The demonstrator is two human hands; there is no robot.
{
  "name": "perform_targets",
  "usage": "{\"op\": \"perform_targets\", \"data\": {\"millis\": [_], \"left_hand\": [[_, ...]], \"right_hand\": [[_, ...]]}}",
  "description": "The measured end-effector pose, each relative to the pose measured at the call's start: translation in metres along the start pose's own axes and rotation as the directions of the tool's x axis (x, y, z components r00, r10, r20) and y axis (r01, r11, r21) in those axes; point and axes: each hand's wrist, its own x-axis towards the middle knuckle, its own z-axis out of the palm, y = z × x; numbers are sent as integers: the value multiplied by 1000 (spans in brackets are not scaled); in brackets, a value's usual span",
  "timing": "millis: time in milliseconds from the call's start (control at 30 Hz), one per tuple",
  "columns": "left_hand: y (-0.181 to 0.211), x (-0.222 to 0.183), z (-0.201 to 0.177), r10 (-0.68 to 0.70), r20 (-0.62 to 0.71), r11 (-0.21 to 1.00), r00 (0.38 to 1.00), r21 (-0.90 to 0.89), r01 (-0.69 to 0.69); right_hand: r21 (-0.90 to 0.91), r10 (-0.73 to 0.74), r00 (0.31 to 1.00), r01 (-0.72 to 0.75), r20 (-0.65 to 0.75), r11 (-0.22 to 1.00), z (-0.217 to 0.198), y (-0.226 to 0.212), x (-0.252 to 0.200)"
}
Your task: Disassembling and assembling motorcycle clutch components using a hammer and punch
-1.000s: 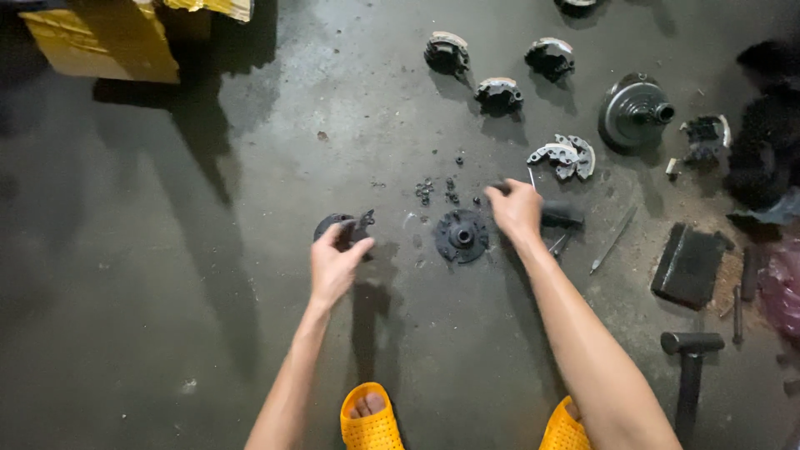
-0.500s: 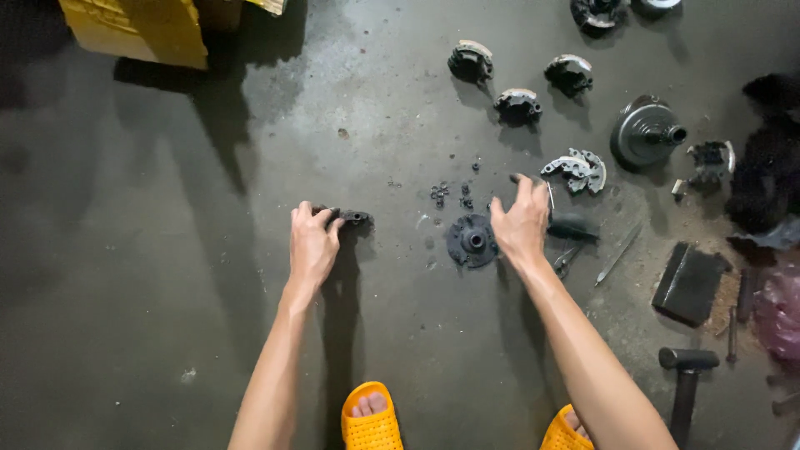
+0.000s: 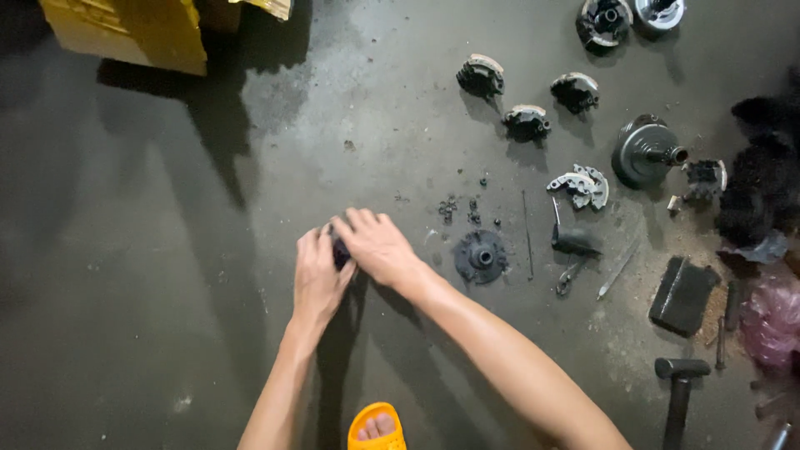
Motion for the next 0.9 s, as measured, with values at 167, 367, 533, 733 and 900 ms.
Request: {"op": "perform_targets", "data": {"millis": [167,367,533,733,900], "left_hand": [[9,-39,-58,-137,-120,988,983,-85,127],[13,-85,-53,-273,-103,956,956,-141,258],[47,-85,-43,-186,-99,962,978,-220,160],[119,-65,-31,-65,81,983,995,-165,78],[206,-34,-14,66,480,997,875,-10,-70]], "right_hand": [[-20,-72,997,73,31,997,18,-9,19],[192,2,984,-37,179,981,-5,8,1],[197,12,991,-39,137,980,-60,53,-84],[119,145,955,-180,257,976,-129,141,-256],[156,573,757,-636,314,756,-131,193,-397]]}}
